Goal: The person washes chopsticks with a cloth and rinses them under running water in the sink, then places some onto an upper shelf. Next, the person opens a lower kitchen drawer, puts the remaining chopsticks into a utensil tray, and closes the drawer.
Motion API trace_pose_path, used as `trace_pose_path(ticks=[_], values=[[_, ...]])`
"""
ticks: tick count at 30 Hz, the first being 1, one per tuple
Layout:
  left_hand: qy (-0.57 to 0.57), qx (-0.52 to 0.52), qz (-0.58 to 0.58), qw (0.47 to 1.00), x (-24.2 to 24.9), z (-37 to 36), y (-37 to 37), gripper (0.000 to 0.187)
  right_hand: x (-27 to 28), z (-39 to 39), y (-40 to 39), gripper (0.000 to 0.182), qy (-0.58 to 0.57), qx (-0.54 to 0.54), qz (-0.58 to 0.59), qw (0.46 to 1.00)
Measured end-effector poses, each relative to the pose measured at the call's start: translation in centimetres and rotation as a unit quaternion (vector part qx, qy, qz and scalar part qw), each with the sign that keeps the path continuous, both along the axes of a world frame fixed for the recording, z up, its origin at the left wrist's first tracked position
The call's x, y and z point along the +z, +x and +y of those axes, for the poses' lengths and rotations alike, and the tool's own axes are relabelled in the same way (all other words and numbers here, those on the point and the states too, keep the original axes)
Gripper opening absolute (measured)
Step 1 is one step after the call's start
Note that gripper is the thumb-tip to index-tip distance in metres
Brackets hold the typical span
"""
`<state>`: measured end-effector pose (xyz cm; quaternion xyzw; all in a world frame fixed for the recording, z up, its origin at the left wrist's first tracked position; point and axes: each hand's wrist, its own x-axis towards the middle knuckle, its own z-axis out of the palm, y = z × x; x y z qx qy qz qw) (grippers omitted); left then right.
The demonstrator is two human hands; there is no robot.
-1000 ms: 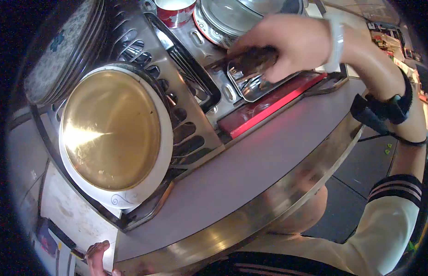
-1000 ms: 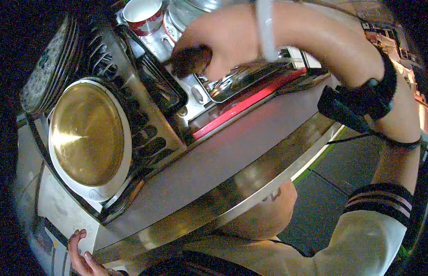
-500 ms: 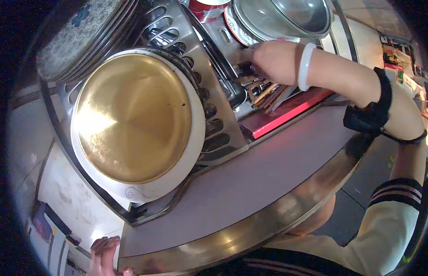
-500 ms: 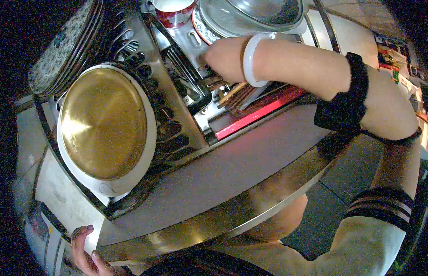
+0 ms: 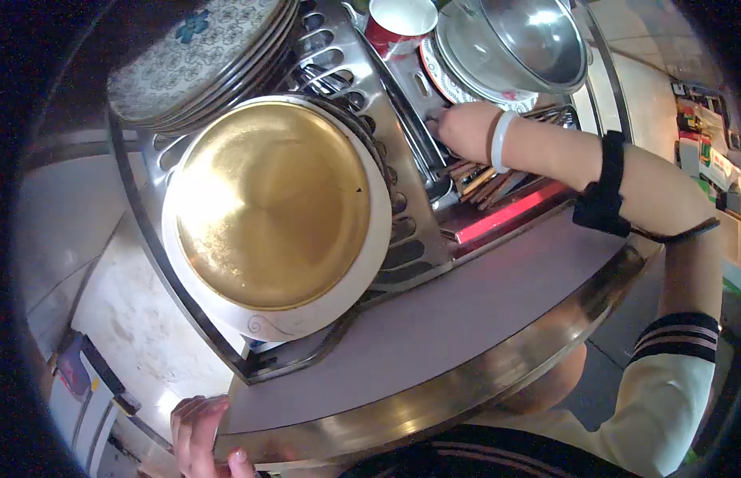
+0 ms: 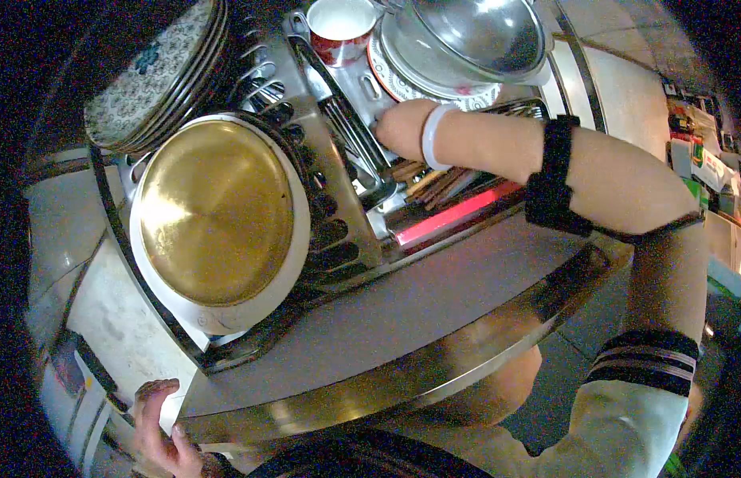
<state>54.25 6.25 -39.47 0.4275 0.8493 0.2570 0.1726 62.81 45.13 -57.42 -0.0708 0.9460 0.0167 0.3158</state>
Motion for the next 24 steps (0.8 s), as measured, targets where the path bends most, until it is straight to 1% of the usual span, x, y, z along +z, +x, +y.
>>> trace_pose_path(ticks=[1,3,6,9,10,12,13,14,15,16,17,19,20,21,22,23,24], values=[[-0.004,-0.003,0.001,1.000,0.0,0.0,0.0,0.034,1.4,-0.4,-0.2,0.020,-0.012,-0.010,0.001,1.000],[-0.001,-0.002,0.003,1.000,0.0,-0.3,0.4,0.033,2.1,-0.4,0.5,0.020,-0.014,-0.031,0.005,0.999],[-0.003,-0.002,-0.004,1.000,0.1,-0.1,0.1,0.033,2.4,-0.4,0.4,0.018,-0.029,-0.064,0.031,0.997],[0.007,0.013,0.000,1.000,0.1,0.2,0.3,0.029,2.5,-0.3,-0.1,0.016,-0.004,-0.061,0.028,0.998],[0.011,0.025,0.007,1.000,0.1,0.2,0.3,0.027,1.4,0.2,0.3,0.015,-0.009,-0.038,0.074,0.997],[0.001,0.021,0.006,1.000,-0.7,-0.8,0.2,0.040,1.2,-0.1,0.7,0.016,0.002,-0.078,0.049,0.996],[-0.011,0.027,0.011,0.999,-0.8,-1.5,0.3,0.048,1.5,-0.2,0.6,0.019,0.005,-0.081,0.016,0.997],[-0.015,0.016,0.012,1.000,-0.7,-1.6,0.3,0.045,0.0,0.6,0.9,0.021,0.031,-0.063,0.012,0.997],[-0.023,0.005,0.016,1.000,-0.5,-1.6,0.0,0.043,0.7,0.3,0.5,0.022,0.027,-0.065,0.008,0.997],[-0.019,-0.007,0.019,1.000,-0.3,-1.5,0.0,0.041,0.2,0.6,1.2,0.022,0.001,-0.099,0.079,0.992],[-0.012,-0.021,0.021,0.999,-0.3,-1.6,-0.3,0.040,0.8,0.2,0.6,0.023,0.062,-0.079,-0.001,0.995],[-0.013,-0.030,0.026,0.999,0.1,-1.5,-0.1,0.040,-1.7,1.7,1.9,0.023,0.071,-0.074,0.032,0.994],[-0.003,-0.035,0.034,0.999,0.2,-1.7,0.0,0.042,-2.2,2.5,2.0,0.024,0.061,-0.091,0.029,0.994],[0.029,-0.070,0.032,0.997,0.3,-2.0,-0.3,0.044,-2.1,2.5,1.8,0.025,0.057,-0.113,0.022,0.992],[0.061,-0.104,0.026,0.992,0.0,-2.1,-0.6,0.045,0.6,0.9,1.0,0.027,-0.055,-0.142,0.074,0.986],[0.091,-0.139,0.024,0.986,0.7,-2.2,-0.3,0.047,2.5,0.3,0.9,0.029,-0.075,-0.177,0.078,0.978],[0.064,-0.176,0.074,0.980,0.8,-2.7,-0.1,0.047,4.5,-0.3,0.6,0.028,-0.096,-0.163,0.053,0.981]])
